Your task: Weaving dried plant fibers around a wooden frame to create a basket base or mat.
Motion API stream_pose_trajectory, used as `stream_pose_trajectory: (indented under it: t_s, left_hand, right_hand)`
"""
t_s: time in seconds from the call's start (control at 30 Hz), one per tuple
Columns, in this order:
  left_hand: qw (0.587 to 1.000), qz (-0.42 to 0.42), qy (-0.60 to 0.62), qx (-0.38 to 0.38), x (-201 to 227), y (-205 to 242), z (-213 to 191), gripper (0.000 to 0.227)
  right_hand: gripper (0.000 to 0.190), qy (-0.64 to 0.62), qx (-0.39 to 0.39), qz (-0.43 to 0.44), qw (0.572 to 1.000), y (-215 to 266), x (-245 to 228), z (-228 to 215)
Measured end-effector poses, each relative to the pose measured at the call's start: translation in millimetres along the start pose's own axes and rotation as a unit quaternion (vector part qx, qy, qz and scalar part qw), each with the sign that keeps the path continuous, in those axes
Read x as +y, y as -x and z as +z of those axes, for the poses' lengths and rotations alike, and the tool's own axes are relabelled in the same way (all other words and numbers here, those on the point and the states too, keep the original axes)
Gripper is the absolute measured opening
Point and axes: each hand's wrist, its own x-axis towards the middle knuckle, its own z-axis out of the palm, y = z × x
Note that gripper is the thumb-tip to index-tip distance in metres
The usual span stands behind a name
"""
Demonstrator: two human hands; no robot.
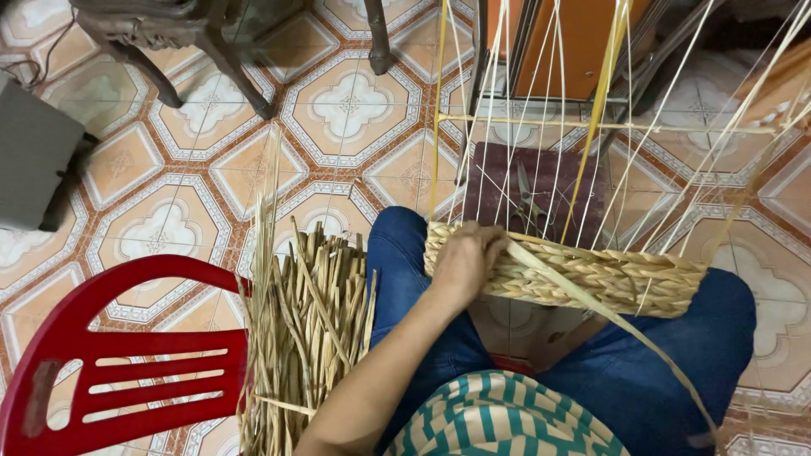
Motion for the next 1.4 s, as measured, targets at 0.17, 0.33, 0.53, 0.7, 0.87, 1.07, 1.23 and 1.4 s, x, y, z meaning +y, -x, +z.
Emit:
stream_pose_trajectory:
  t_s: [0.17,0.33,0.53,0.7,0.87,1.07,1.23,1.4]
  left_hand:
    - [0.997,0.0,-0.06,0.054,4,-11,18,0.018]
    - [0.996,0.032,-0.043,0.067,1,-6,3,0.009]
    - [0.996,0.053,0.062,0.036,-8,-1,-8,0.011]
    - [0.988,0.095,0.124,0.001,-10,2,-16,0.01]
    - [0.997,0.053,0.048,-0.032,-8,-8,-9,0.01]
    - [0.993,-0.006,0.041,-0.114,-5,-39,-12,0.017]
    - [0.944,-0.083,0.176,-0.266,-22,-58,-8,0.016]
    - [0.979,0.037,0.028,-0.2,-12,-45,11,0.022]
  right_hand:
    - [0.018,0.192,-0.034,0.02,0.981,-31,27,93]
    - [0.018,0.306,-0.053,0.018,0.95,-84,55,174]
    - [0.023,0.337,-0.051,-0.034,0.94,-101,65,190]
    - [0.027,0.368,-0.084,-0.039,0.925,-104,74,203]
    - [0.02,0.448,-0.035,-0.147,0.881,-109,97,213]
    - [0.026,0.492,0.037,-0.182,0.85,-63,82,192]
    - [0.021,0.544,-0.051,-0.097,0.832,-57,84,170]
    - [0.016,0.489,0.044,-0.251,0.834,-62,56,170]
